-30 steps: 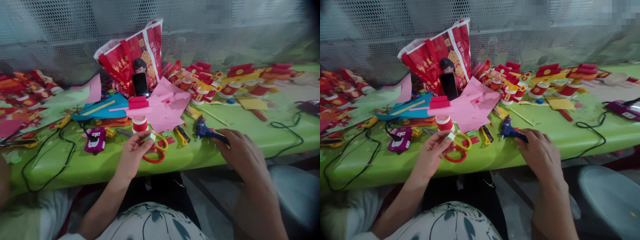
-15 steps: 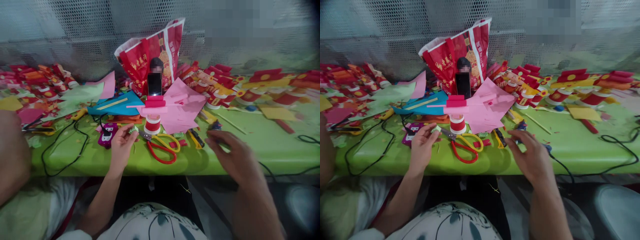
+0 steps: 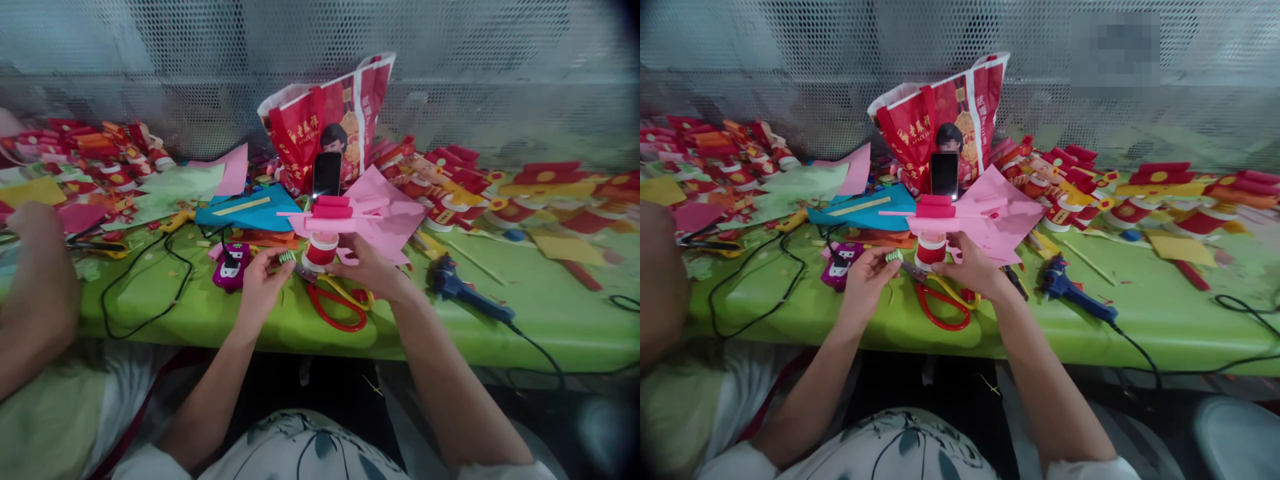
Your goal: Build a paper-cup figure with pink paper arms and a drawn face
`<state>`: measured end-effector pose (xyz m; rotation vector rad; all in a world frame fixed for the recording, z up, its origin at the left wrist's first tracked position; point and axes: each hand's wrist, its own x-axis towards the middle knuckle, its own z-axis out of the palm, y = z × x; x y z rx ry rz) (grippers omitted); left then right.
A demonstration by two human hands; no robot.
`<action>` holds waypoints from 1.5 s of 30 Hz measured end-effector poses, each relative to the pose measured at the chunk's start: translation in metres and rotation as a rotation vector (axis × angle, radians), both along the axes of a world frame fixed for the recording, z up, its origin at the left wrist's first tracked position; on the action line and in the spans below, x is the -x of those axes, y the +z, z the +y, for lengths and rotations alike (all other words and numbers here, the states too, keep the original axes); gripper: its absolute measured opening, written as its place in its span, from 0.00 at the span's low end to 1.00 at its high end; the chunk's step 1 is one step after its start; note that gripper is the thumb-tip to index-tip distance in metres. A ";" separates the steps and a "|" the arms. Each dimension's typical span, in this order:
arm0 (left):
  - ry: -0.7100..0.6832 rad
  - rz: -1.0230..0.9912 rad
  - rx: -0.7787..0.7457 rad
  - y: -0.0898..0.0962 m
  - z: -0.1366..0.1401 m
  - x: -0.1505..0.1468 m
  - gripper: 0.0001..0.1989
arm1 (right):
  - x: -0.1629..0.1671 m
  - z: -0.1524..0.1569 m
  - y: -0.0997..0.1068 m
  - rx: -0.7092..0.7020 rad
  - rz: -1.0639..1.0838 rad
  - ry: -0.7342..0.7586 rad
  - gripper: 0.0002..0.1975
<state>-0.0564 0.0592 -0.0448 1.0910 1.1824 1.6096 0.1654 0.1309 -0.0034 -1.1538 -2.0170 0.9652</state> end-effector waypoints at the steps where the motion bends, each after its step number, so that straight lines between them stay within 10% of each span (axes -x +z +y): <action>1: -0.008 0.007 0.003 0.000 -0.001 0.000 0.20 | 0.003 0.002 0.001 0.031 0.023 0.032 0.35; 45: -0.018 0.513 -0.068 0.016 0.037 -0.007 0.14 | 0.020 0.004 -0.006 -0.211 -0.292 -0.195 0.28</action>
